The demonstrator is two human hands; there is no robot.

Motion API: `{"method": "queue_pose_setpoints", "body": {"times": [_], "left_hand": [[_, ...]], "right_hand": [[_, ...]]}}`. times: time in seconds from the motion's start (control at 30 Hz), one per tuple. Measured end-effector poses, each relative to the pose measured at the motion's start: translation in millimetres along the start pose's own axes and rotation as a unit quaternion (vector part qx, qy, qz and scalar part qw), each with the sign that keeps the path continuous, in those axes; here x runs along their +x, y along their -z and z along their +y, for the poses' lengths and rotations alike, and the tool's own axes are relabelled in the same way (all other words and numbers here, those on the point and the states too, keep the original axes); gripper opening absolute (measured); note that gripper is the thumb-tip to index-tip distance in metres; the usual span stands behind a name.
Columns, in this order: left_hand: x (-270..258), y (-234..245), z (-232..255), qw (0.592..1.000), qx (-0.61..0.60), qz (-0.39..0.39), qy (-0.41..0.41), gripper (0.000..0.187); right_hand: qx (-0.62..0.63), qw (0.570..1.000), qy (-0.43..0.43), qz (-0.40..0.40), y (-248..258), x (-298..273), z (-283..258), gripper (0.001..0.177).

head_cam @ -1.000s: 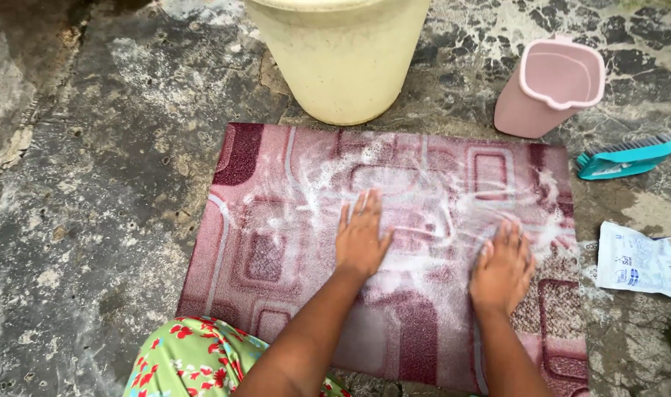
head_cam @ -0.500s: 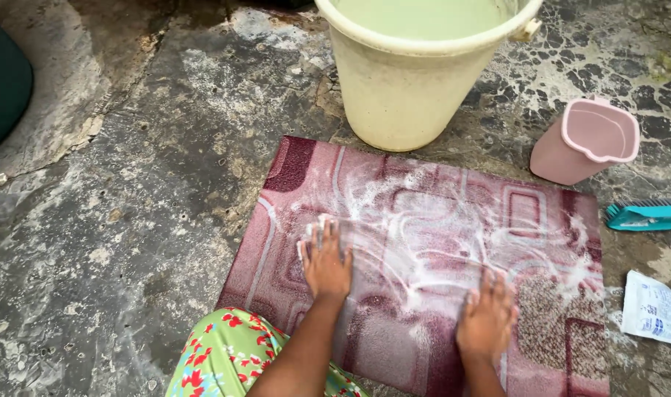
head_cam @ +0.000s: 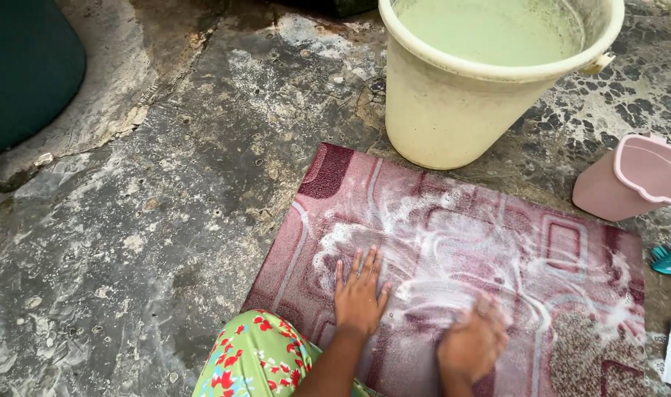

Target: Washing a small rug or mat by hand and with a brush on a concrete floor.

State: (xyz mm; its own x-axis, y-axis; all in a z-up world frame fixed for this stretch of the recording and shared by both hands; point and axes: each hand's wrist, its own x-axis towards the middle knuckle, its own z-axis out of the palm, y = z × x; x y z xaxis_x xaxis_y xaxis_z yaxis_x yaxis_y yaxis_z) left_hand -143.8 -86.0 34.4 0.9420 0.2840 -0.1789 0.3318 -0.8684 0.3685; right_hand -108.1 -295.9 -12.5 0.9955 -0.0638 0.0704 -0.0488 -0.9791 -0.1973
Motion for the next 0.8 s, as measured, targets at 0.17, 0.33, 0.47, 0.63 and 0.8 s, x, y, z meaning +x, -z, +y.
{"method": "queue_pose_setpoints", "body": {"times": [0.17, 0.33, 0.47, 0.63, 0.8], "left_hand": [[15.7, -8.5, -17.0, 0.999, 0.011, 0.030, -0.006, 0.067], [35.0, 1.7, -22.6, 0.999, 0.028, 0.025, -0.009, 0.068], [60.6, 5.2, -24.4, 0.998, 0.050, 0.021, -0.024, 0.068], [83.3, 6.6, -20.4, 0.999, 0.047, 0.014, -0.014, 0.068], [98.1, 1.6, -24.8, 0.994, 0.089, 0.047, -0.046, 0.067]], "right_hand": [[-0.023, 0.999, -0.007, 0.046, -22.8, -13.0, -22.7, 0.062], [-0.062, 0.971, 0.206, -0.104, -22.6, 9.5, -70.0, 0.059], [-0.030, 0.982, 0.166, -0.082, -49.3, 40.9, -69.9, 0.061], [-0.059, 0.958, 0.272, -0.071, -32.2, 68.1, -93.5, 0.063], [-0.030, 0.958, 0.263, -0.112, -34.5, 104.3, -98.4, 0.065]]}}
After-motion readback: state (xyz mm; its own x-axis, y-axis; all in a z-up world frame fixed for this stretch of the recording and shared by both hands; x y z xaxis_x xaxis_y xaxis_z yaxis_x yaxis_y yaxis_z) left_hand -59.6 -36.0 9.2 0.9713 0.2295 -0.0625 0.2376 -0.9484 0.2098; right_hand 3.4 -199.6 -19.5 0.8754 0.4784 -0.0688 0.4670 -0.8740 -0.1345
